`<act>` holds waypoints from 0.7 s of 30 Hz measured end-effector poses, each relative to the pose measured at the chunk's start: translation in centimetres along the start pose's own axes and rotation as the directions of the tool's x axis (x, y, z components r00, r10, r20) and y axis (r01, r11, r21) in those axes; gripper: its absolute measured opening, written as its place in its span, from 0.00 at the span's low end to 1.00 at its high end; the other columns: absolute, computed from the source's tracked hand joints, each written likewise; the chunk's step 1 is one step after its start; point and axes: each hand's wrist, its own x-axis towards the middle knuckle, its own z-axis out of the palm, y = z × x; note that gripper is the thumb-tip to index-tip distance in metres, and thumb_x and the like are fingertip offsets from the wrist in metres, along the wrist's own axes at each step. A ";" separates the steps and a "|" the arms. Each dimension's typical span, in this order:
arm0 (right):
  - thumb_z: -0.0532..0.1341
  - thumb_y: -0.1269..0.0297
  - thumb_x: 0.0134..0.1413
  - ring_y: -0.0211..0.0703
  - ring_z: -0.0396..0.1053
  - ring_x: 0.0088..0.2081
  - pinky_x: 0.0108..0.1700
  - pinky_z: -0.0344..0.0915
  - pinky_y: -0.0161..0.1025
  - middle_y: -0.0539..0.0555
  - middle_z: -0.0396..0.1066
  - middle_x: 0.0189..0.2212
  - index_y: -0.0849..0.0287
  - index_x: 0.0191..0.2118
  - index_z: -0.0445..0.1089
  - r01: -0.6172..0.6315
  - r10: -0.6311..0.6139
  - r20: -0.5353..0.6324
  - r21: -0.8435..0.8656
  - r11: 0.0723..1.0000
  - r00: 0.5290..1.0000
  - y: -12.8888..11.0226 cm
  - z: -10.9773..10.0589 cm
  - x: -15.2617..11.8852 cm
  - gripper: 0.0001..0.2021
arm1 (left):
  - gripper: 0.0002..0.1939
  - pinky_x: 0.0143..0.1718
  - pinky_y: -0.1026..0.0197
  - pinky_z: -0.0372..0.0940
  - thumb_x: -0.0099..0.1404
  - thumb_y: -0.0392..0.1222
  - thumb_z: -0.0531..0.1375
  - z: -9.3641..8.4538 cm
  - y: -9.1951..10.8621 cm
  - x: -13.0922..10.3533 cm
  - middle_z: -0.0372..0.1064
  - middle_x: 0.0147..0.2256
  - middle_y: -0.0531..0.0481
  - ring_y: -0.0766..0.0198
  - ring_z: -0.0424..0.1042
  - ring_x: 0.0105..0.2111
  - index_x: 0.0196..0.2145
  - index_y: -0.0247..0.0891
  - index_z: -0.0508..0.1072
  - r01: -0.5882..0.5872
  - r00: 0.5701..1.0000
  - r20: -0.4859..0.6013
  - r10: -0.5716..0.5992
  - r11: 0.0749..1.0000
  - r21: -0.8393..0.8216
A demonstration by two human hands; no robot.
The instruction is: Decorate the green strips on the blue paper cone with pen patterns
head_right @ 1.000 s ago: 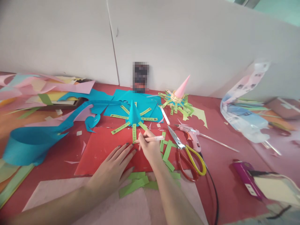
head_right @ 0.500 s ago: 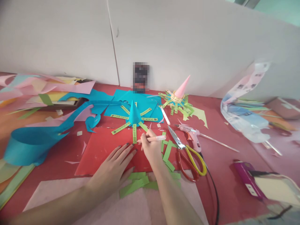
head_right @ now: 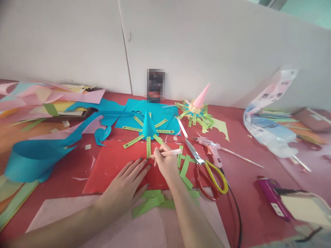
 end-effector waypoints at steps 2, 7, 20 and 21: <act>0.56 0.58 0.56 0.45 0.76 0.27 0.34 0.70 0.37 0.43 0.60 0.08 0.53 0.21 0.54 0.008 -0.008 -0.002 0.016 1.000 1.000 0.1 0.0 0.1 0.15 | 0.22 0.56 0.50 0.57 0.67 0.47 0.48 0.0 0.0 0.0 0.61 0.56 0.45 0.54 0.60 0.56 0.55 0.37 0.62 0.002 1.000 0.002 -0.002 1.000 0.007; 0.56 0.58 0.56 0.45 0.76 0.29 0.35 0.70 0.37 0.43 0.61 0.09 0.53 0.21 0.54 0.038 -0.038 -0.010 0.001 0.999 0.999 0.3 0.0 0.2 0.15 | 0.22 0.56 0.49 0.57 0.67 0.47 0.48 -0.1 0.1 0.0 0.61 0.56 0.45 0.54 0.60 0.56 0.55 0.36 0.62 -0.003 1.000 0.010 0.003 1.000 0.008; 0.55 0.63 0.54 0.44 0.74 0.24 0.29 0.69 0.35 0.41 0.54 0.06 0.53 0.20 0.52 -0.003 0.002 -0.052 -0.029 1.000 0.999 0.1 0.1 0.2 0.14 | 0.22 0.56 0.49 0.57 0.66 0.46 0.48 -0.4 0.0 0.2 0.62 0.56 0.45 0.53 0.60 0.56 0.55 0.36 0.63 -0.004 1.000 0.021 0.005 1.000 -0.007; 0.55 0.63 0.54 0.44 0.74 0.24 0.28 0.68 0.35 0.41 0.53 0.06 0.53 0.20 0.52 -0.006 0.004 -0.055 -0.035 0.999 0.998 0.1 0.0 0.2 0.14 | 0.22 0.56 0.49 0.57 0.66 0.46 0.48 -0.4 0.0 0.2 0.62 0.56 0.45 0.53 0.60 0.56 0.55 0.36 0.63 -0.003 1.000 0.022 0.004 1.000 -0.007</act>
